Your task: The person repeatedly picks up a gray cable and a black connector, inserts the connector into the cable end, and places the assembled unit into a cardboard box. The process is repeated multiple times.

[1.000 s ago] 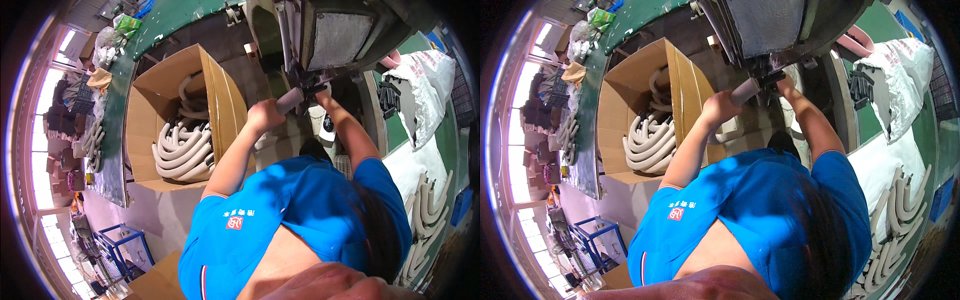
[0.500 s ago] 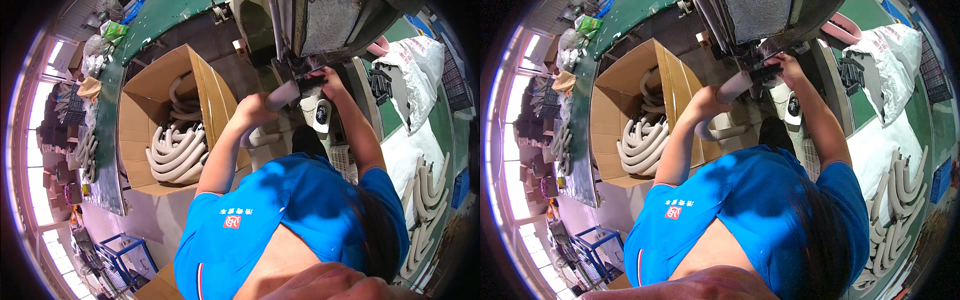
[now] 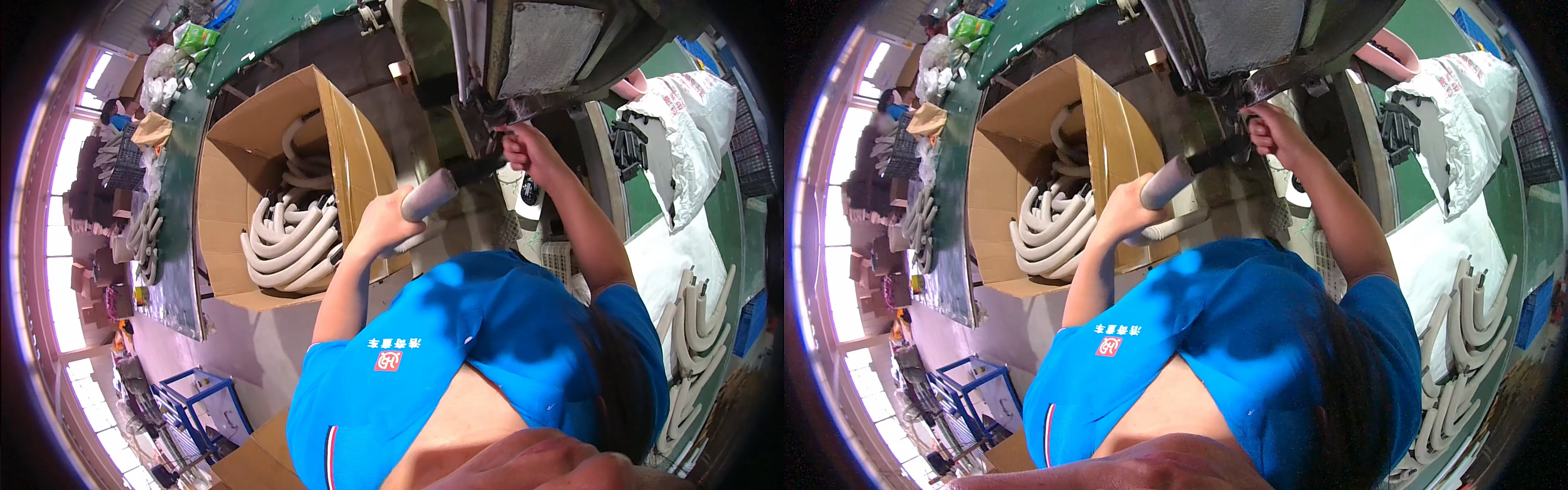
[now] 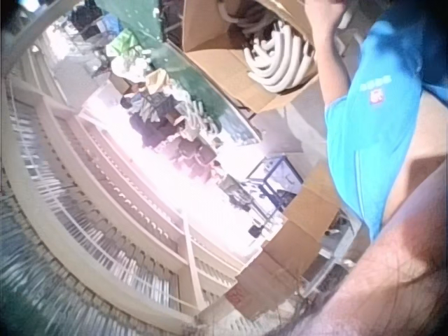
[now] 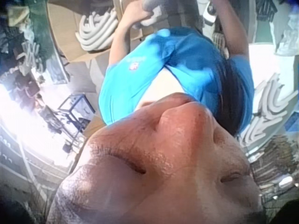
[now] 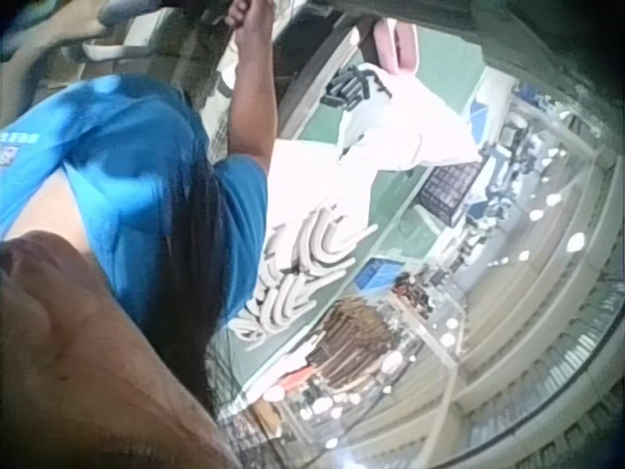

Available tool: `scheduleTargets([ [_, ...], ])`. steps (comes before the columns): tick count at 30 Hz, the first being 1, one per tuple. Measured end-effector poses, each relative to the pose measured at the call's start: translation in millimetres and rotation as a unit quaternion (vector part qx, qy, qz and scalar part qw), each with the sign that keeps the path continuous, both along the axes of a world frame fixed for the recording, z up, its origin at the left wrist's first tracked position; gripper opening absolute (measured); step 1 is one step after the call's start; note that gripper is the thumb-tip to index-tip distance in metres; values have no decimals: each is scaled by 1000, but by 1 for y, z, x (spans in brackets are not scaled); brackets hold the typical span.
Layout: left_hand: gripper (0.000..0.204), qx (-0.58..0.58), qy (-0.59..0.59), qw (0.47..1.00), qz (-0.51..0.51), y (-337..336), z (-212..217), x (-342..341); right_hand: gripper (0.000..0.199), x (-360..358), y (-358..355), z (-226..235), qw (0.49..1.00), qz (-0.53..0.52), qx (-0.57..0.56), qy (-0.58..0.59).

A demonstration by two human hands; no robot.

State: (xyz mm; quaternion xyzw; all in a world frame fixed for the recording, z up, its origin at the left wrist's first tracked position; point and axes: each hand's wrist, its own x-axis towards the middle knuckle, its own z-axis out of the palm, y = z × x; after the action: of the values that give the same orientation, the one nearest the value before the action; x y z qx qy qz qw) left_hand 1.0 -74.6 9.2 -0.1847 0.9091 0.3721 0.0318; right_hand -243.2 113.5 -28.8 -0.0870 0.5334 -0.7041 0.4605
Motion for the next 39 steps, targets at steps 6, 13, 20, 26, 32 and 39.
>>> scheduleTargets([
  [6,38,-5,9,988,-157,40,6,-6,47,72,58,47,974,66,-34,216],
  [13,35,52,-26,959,-278,95,20,-14,51,115,120,73,985,92,-75,123],
  [20,26,-18,-61,949,-309,122,20,-21,40,125,115,38,971,85,-43,221],
  [26,33,24,15,969,-244,138,12,-27,43,104,116,40,977,45,-74,193],
  [32,32,217,244,927,185,72,-8,-3,38,77,151,-29,926,-317,70,191],
  [39,28,618,246,666,337,17,-77,-12,34,82,186,-33,932,-93,-272,-222],
])
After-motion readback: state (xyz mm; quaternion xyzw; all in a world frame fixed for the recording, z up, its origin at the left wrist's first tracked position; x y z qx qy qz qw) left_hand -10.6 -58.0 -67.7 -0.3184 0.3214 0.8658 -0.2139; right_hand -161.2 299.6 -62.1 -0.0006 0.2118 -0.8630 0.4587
